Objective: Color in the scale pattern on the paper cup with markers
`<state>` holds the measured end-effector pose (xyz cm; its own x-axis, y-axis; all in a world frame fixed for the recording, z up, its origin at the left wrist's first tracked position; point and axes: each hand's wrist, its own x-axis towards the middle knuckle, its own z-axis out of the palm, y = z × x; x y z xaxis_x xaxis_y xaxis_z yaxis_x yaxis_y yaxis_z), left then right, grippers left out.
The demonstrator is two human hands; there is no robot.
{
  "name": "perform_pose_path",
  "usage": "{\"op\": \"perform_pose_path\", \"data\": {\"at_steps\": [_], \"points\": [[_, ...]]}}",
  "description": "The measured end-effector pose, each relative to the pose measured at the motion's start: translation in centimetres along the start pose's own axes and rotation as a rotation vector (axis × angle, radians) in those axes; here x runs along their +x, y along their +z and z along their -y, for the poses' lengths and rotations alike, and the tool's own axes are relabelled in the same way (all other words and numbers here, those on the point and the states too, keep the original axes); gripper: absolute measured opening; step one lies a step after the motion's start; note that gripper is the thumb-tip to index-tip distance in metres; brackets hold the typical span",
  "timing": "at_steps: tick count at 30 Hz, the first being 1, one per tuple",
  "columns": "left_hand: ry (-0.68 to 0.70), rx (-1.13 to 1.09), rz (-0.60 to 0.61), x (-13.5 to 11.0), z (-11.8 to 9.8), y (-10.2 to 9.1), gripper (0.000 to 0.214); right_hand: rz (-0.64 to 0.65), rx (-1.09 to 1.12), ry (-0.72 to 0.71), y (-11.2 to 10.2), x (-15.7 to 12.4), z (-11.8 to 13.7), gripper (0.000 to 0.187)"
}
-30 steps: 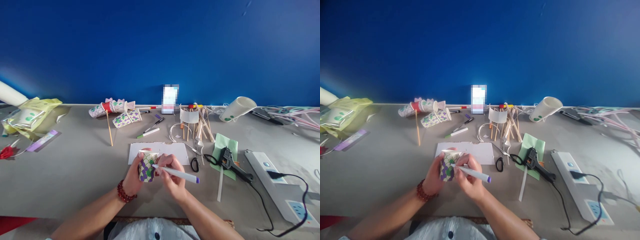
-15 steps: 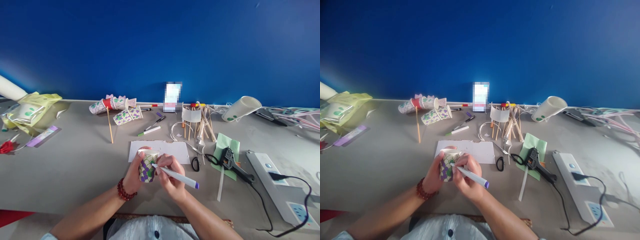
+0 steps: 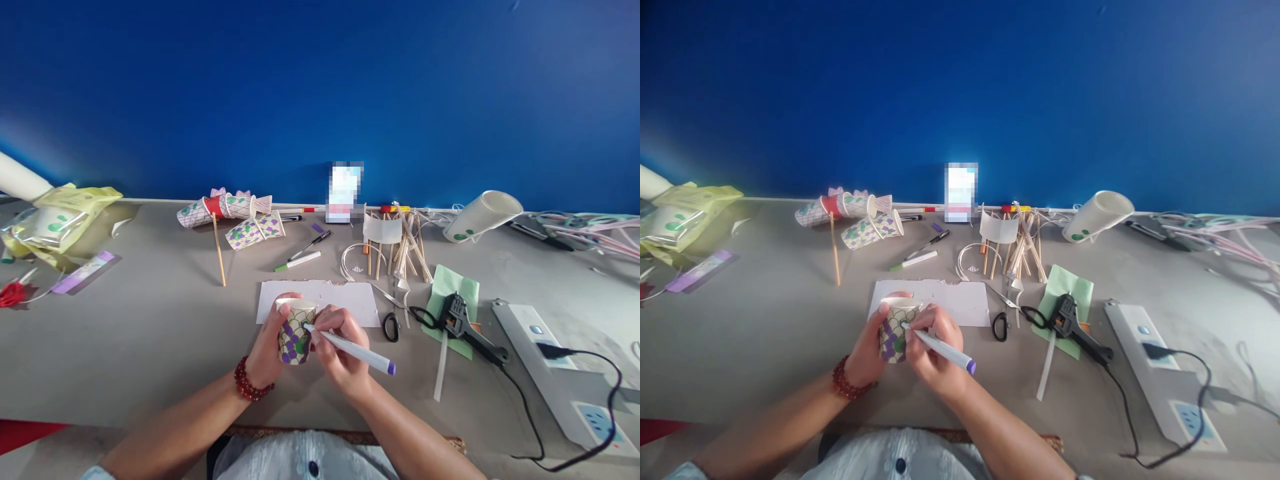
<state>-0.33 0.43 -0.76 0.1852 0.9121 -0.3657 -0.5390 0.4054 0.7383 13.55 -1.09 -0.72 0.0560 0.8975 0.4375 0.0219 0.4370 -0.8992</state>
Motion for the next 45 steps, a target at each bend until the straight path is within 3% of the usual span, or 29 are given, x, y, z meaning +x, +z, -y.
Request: {"op": "perform_pose_path", "data": {"at_steps": [20, 45], "points": [[-0.002, 0.001, -0.002, 0.02, 0.06, -0.11, 0.042, 0.011, 0.000, -0.027, -0.06, -0.04, -0.07, 0.011], [-0.018, -0.029, 0.005, -0.05, -0.13, 0.22, 0.039, -0.032, 0.058, 0.057, 0.01, -0.26, -0.51, 0.014]]}}
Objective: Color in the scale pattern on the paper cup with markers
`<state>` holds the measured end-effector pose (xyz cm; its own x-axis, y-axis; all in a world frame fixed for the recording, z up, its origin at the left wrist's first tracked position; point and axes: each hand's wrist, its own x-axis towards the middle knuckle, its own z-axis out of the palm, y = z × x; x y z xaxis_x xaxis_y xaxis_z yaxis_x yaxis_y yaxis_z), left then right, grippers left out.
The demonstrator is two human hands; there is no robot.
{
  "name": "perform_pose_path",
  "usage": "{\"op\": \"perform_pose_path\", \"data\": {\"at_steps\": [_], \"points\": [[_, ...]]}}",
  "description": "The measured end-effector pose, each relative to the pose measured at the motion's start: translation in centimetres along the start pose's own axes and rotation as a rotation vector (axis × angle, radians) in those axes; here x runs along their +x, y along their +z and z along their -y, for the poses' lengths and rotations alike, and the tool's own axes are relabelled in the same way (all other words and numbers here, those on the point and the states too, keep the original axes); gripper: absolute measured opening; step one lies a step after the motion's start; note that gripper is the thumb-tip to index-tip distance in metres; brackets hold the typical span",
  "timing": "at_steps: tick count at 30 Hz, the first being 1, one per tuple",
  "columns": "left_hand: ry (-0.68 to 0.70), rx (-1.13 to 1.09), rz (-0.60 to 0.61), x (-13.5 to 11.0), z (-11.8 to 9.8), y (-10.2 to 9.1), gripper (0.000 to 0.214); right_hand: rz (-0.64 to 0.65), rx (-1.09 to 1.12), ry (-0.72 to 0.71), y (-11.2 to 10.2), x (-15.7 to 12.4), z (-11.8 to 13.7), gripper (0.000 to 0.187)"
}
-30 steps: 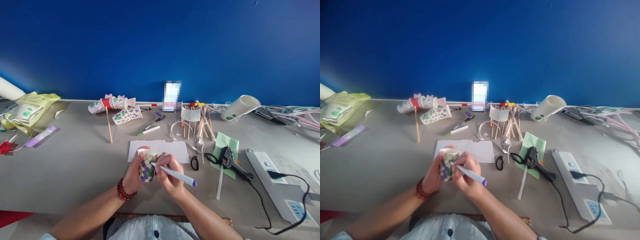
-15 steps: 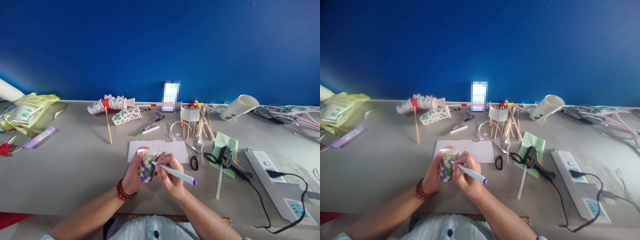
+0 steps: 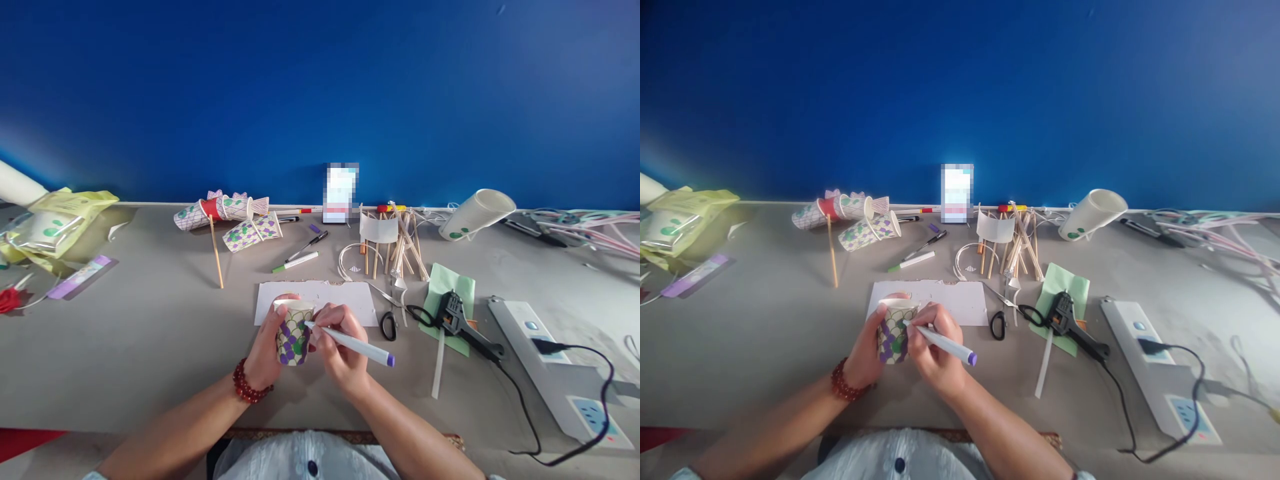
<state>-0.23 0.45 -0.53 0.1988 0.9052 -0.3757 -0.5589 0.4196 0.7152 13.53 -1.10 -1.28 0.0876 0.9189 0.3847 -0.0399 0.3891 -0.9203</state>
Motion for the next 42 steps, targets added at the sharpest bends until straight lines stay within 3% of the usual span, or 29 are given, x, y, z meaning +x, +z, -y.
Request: {"op": "perform_pose_path", "data": {"at_steps": [42], "points": [[-0.086, -0.040, 0.015, 0.4, 0.5, -1.0, 0.041, -0.025, 0.077, -0.030, -0.1, 0.5, 0.0, 0.014]]}}
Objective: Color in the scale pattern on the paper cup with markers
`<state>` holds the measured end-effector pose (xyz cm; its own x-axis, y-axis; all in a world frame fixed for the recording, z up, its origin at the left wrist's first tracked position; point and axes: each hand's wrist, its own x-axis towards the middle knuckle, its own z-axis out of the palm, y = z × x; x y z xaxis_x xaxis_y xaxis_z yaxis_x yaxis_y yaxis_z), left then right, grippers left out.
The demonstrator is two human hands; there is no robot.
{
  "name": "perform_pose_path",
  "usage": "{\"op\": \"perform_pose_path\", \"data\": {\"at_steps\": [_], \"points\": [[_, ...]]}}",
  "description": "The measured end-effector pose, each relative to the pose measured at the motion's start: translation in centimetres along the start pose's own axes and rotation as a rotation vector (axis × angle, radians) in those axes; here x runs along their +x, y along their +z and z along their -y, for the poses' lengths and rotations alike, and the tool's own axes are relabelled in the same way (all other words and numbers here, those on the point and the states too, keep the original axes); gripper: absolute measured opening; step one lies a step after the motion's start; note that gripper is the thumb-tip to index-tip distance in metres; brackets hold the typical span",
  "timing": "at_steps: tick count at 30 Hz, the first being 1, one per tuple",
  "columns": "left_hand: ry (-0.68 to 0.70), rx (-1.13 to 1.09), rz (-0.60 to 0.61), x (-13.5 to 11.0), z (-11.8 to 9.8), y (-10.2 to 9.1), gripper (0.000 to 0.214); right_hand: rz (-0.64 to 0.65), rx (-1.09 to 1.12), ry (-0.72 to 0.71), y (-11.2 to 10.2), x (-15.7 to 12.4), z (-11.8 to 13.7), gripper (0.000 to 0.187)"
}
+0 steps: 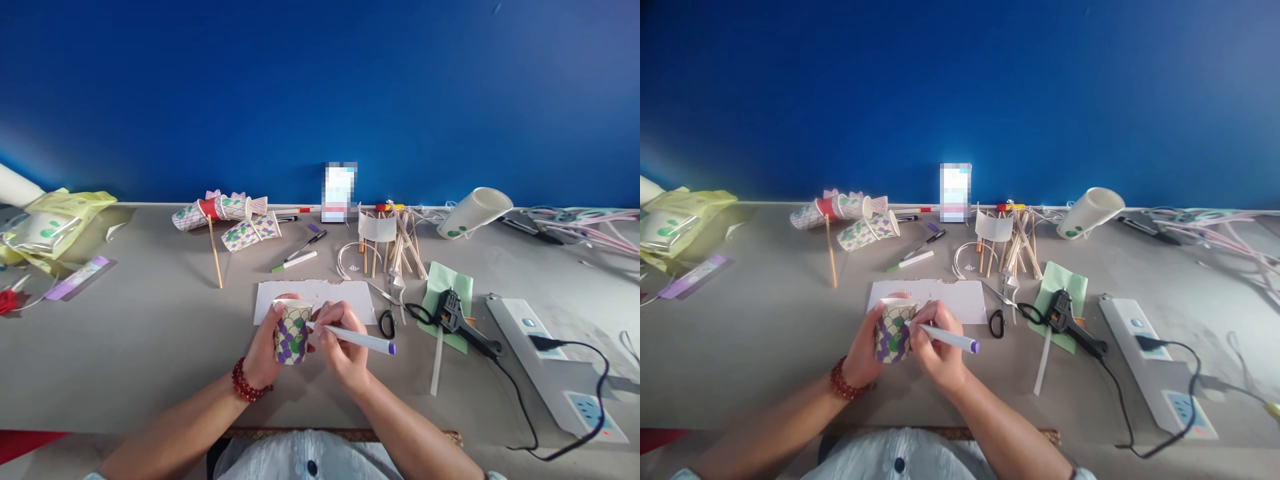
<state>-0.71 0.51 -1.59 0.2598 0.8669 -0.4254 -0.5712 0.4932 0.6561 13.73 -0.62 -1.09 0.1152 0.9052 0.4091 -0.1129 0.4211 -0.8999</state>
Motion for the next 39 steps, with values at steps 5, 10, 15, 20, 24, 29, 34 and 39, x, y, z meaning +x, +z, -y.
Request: {"op": "perform_pose_path", "data": {"at_steps": [5, 10, 15, 20, 24, 29, 34, 39], "points": [[-0.023, -0.010, -0.002, -0.1, -0.1, 0.1, 0.045, 0.002, -0.015, 0.002, 0.1, 0.0, 0.1, 0.015], [-0.023, -0.012, -0.006, -0.2, -0.2, 0.4, 0.044, -0.003, -0.029, 0.007, 0.1, -0.1, 0.1, 0.014], [-0.019, -0.057, 0.018, -0.2, -0.4, 0.8, 0.044, 0.038, -0.014, 0.025, 0.1, -0.1, 0.3, 0.013], [-0.030, -0.042, 0.009, -0.3, -0.4, 0.9, 0.045, 0.017, -0.015, -0.005, 0.1, -0.1, 0.3, 0.013], [-0.003, -0.053, 0.003, -0.3, -0.6, 1.1, 0.046, 0.059, -0.022, 0.010, 0.2, -0.2, 0.2, 0.012], [-0.007, -0.066, 0.014, -0.3, -0.6, 1.2, 0.045, 0.059, -0.034, 0.017, 0.2, -0.2, 0.3, 0.012], [-0.006, -0.066, 0.007, -0.3, -0.6, 1.2, 0.047, 0.064, -0.045, -0.001, 0.2, -0.3, 0.1, 0.013], [-0.005, -0.058, -0.008, -0.2, -0.6, 1.3, 0.045, 0.067, -0.052, -0.018, 0.2, -0.3, 0.0, 0.011]]}}
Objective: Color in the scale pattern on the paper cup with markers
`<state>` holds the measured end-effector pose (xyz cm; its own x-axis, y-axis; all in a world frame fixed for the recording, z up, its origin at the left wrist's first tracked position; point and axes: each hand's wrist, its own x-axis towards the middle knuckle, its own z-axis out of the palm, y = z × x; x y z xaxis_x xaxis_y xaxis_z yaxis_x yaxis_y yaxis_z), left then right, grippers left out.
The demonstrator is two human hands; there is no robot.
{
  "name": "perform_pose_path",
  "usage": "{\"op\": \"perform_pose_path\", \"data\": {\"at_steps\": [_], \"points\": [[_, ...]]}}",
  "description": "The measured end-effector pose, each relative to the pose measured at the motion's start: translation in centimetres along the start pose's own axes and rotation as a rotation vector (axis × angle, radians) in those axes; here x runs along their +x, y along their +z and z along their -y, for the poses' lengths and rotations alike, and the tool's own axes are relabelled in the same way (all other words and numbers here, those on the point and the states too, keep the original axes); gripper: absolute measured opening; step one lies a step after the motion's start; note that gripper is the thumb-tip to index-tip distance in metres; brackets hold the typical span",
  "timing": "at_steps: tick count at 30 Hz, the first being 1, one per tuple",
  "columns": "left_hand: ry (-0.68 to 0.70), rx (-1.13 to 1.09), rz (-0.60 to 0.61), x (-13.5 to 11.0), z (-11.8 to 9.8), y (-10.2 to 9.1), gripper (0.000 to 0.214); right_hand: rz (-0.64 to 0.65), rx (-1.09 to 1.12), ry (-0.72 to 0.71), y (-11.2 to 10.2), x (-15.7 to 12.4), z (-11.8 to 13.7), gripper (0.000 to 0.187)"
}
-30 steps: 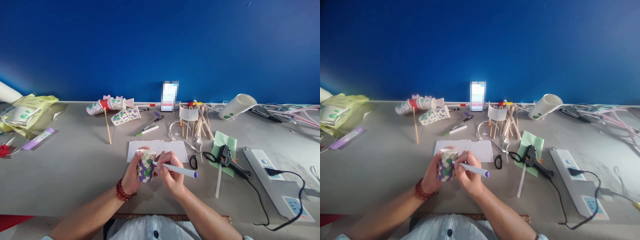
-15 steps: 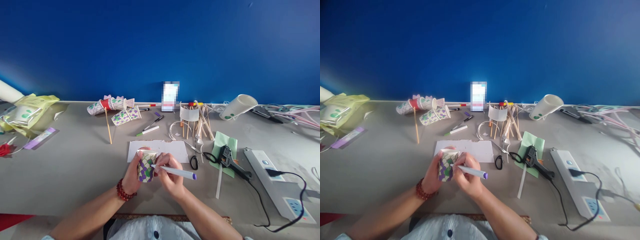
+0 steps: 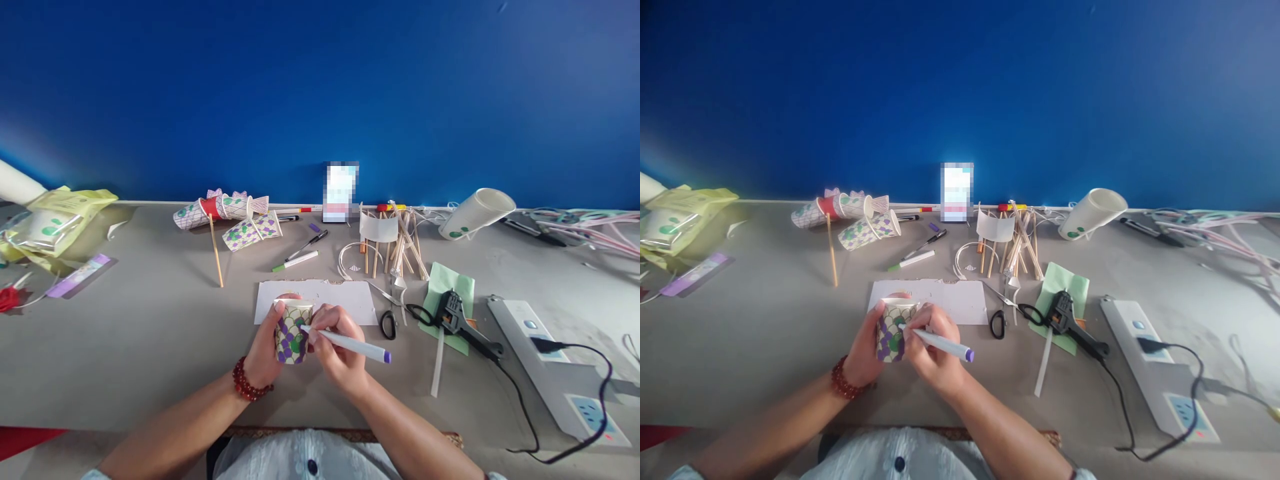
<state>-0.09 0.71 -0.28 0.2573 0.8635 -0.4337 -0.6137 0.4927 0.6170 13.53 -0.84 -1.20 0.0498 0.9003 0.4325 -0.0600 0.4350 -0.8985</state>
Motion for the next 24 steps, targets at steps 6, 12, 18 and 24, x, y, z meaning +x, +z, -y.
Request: {"op": "perform_pose_path", "data": {"at_steps": [6, 12, 18, 24], "points": [[0.015, 0.016, -0.014, -0.01, -0.08, 0.14, 0.045, -0.005, -0.016, 0.014, 0.06, -0.03, 0.04, 0.010], [0.019, 0.015, -0.026, -0.04, -0.01, 0.07, 0.045, 0.011, -0.034, 0.001, 0.06, 0.09, 0.27, 0.012], [0.048, 0.031, -0.040, -0.01, 0.07, 0.08, 0.043, 0.001, -0.090, -0.007, 0.10, 0.21, 0.49, 0.010], [0.040, 0.027, -0.027, 0.00, 0.02, 0.06, 0.045, 0.010, -0.057, -0.009, 0.11, 0.27, 0.57, 0.011]]}}
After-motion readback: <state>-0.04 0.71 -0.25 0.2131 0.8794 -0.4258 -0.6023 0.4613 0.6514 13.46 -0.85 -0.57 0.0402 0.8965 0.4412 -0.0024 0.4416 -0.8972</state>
